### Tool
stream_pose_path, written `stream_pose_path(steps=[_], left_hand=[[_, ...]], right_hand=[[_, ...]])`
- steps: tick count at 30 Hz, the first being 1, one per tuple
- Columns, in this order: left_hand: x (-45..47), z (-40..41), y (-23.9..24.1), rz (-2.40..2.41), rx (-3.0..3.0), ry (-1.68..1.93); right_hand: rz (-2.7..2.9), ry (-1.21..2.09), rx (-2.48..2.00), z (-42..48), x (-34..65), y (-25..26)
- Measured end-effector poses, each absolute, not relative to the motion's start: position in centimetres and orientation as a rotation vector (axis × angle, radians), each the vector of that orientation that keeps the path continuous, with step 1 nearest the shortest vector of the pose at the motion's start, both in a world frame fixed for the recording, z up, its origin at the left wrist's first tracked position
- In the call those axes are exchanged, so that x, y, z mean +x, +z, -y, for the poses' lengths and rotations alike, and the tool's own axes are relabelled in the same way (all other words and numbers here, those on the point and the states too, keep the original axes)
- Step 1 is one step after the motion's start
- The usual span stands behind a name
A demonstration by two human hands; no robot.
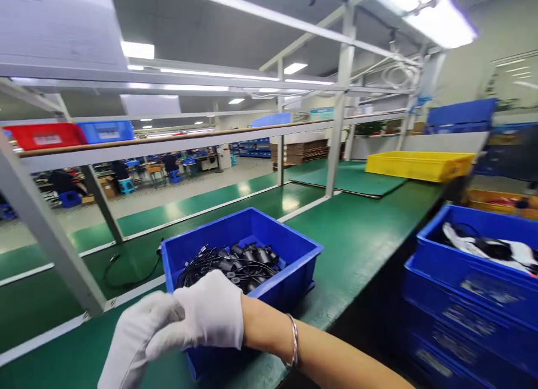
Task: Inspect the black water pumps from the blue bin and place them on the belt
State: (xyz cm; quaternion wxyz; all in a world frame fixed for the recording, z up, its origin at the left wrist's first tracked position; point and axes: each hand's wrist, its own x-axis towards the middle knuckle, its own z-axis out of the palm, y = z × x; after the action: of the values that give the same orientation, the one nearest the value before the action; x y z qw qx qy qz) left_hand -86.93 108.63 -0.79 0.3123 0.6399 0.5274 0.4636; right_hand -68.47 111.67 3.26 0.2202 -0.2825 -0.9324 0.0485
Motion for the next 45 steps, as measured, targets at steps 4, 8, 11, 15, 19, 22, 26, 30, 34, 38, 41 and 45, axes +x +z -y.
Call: stream_pose_path(steps=[4,8,11,15,19,22,26,30,34,38,41,45], left_hand=[[-85.6,-106.3,0.9,-1.345,1.66,1.282],[-85.0,-105.0,1.8,-1.325,1.705,1.192],[-85.8,-104.1,1.6,-1.226,1.765,1.128],[-86.9,-104.3,1.1,-0.75,1.616,1.185],[-86.3,-106.2,1.5,-0.557,1.399,1.379],[-85.3,-107.9,2.1,-0.669,1.317,1.489],[-84.7,-109.8,2.3,-0.629,1.249,1.55],[-84.9,-112.4,2.4,-0.773,1.308,1.728],[-86.7,-116.0,2.6,-0.83,1.222,1.942],[-90.1,-117.8,1.8,-1.023,1.546,1.727],[-91.7,-118.3,0.7,-1.432,2.063,0.981],[-90.7,-121.0,-1.2,-1.386,2.492,0.032]], right_hand=[[2.411,0.442,-0.819,-110.3,-68.9,3.6],[2.297,0.094,-0.603,-109.4,-66.3,4.5],[2.272,0.399,-0.417,-108.8,-62.9,6.4],[2.073,0.764,-0.42,-109.6,-60.5,8.1],[2.023,0.579,-0.532,-110.0,-64.6,5.7],[2.185,0.14,-0.4,-109.0,-69.9,1.9],[2.334,-0.234,-0.46,-108.1,-74.8,-2.2],[2.62,-0.104,-0.326,-109.2,-75.7,-2.1],[2.849,0.217,-0.652,-114.5,-72.8,0.6],[2.991,0.354,-1.192,-122.8,-67.1,0.6],[3.087,0.379,-1.517,-127.2,-63.5,-1.8],[3.175,0.461,-1.638,-128.9,-61.9,-5.3]])
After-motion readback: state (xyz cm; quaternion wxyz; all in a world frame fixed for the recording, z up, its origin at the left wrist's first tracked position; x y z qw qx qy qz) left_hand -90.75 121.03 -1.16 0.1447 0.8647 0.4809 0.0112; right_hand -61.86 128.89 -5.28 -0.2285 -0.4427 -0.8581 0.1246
